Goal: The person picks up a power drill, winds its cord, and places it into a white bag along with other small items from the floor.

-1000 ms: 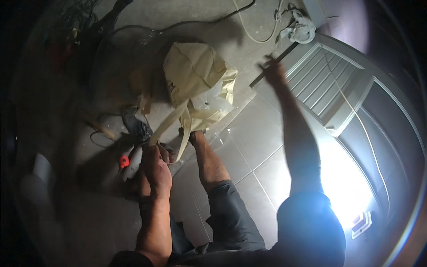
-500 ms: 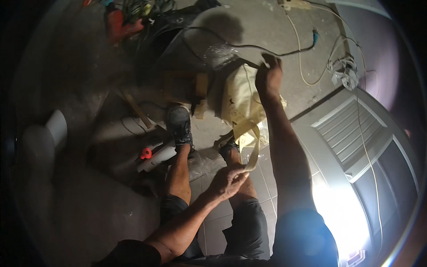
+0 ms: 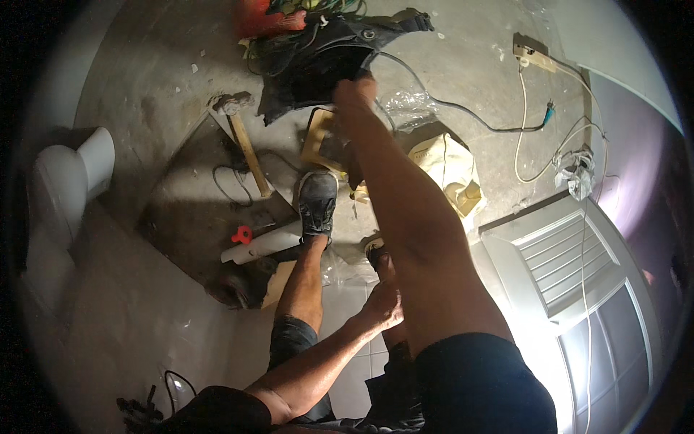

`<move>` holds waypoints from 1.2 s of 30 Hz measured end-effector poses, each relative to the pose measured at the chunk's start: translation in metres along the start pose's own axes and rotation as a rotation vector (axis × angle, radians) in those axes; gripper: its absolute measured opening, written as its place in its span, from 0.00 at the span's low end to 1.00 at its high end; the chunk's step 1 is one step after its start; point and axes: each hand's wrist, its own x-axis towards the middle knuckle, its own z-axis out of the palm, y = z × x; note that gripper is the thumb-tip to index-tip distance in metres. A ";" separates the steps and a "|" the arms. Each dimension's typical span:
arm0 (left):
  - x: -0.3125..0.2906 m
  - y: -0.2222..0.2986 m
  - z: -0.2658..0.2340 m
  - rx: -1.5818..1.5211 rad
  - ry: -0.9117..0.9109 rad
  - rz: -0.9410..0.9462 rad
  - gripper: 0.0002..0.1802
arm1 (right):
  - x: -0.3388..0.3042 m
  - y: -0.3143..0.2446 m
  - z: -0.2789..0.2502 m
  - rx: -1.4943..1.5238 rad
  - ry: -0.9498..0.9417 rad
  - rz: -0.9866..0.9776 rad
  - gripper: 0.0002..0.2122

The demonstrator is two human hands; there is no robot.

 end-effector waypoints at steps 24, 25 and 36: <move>0.014 0.013 -0.012 -0.026 0.250 -0.102 0.25 | 0.032 -0.025 -0.100 -0.525 0.122 -0.210 0.15; 0.014 0.012 -0.010 0.001 0.301 -0.090 0.24 | 0.030 -0.021 -0.098 -0.518 0.033 -0.152 0.14; 0.006 0.000 -0.002 -0.020 0.219 -0.237 0.22 | -0.075 0.016 -0.077 -0.992 -0.414 -0.952 0.15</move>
